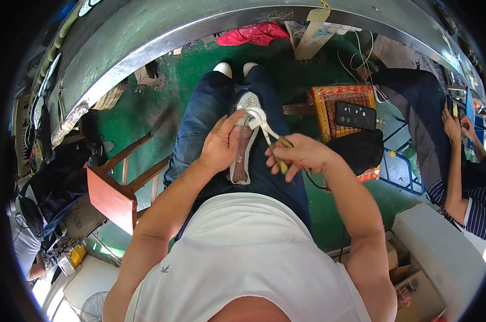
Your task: Manually lasting shoes by pulling the upper over a shoe last using pliers and securing it.
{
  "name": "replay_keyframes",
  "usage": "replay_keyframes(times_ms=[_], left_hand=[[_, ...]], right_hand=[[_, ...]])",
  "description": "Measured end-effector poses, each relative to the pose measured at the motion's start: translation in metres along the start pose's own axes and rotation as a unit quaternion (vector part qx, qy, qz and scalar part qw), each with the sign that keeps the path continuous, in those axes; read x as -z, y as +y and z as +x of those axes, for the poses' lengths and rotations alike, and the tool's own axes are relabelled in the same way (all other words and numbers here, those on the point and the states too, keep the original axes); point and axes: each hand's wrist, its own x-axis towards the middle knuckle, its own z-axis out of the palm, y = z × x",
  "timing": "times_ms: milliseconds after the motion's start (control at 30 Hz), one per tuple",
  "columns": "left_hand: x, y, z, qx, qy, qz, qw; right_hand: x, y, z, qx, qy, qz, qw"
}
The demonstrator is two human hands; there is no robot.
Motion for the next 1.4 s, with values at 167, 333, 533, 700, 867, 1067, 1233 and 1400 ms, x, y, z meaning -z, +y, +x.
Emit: replay_keyframes(times_ms=[167,333,533,700,867,1067,1233,1400], left_hand=[[-0.003,-0.003,-0.003,-0.037,-0.054,0.111,0.992],[-0.008,-0.003,-0.012,0.054,-0.001,-0.027,0.998],[0.002,-0.009,-0.006,0.149,-0.057,-0.062,0.985],[0.016,0.009,0.001,0.199,-0.118,-0.091,0.969],[0.022,-0.005,0.003,0.201,-0.126,-0.164,0.957],[0.035,-0.009,0.017,0.276,-0.204,-0.414,0.843],[0.029,-0.011,0.013,0.256,-0.196,-0.384,0.866],[0.026,-0.008,0.010,0.228,-0.167,-0.328,0.901]], right_hand=[[-0.003,-0.022,0.035,0.151,0.157,-0.265,0.939],[0.001,-0.040,0.038,0.162,0.128,-0.309,0.929],[-0.004,-0.052,0.033,0.116,0.135,-0.378,0.909],[-0.020,-0.031,0.022,0.238,0.161,-0.457,0.842],[-0.018,-0.013,0.005,0.122,0.178,-0.448,0.868],[-0.043,-0.001,-0.022,0.196,0.100,-0.619,0.754],[-0.062,-0.004,-0.014,0.149,0.127,-0.718,0.668],[-0.034,0.050,0.004,0.280,0.175,-0.606,0.724]])
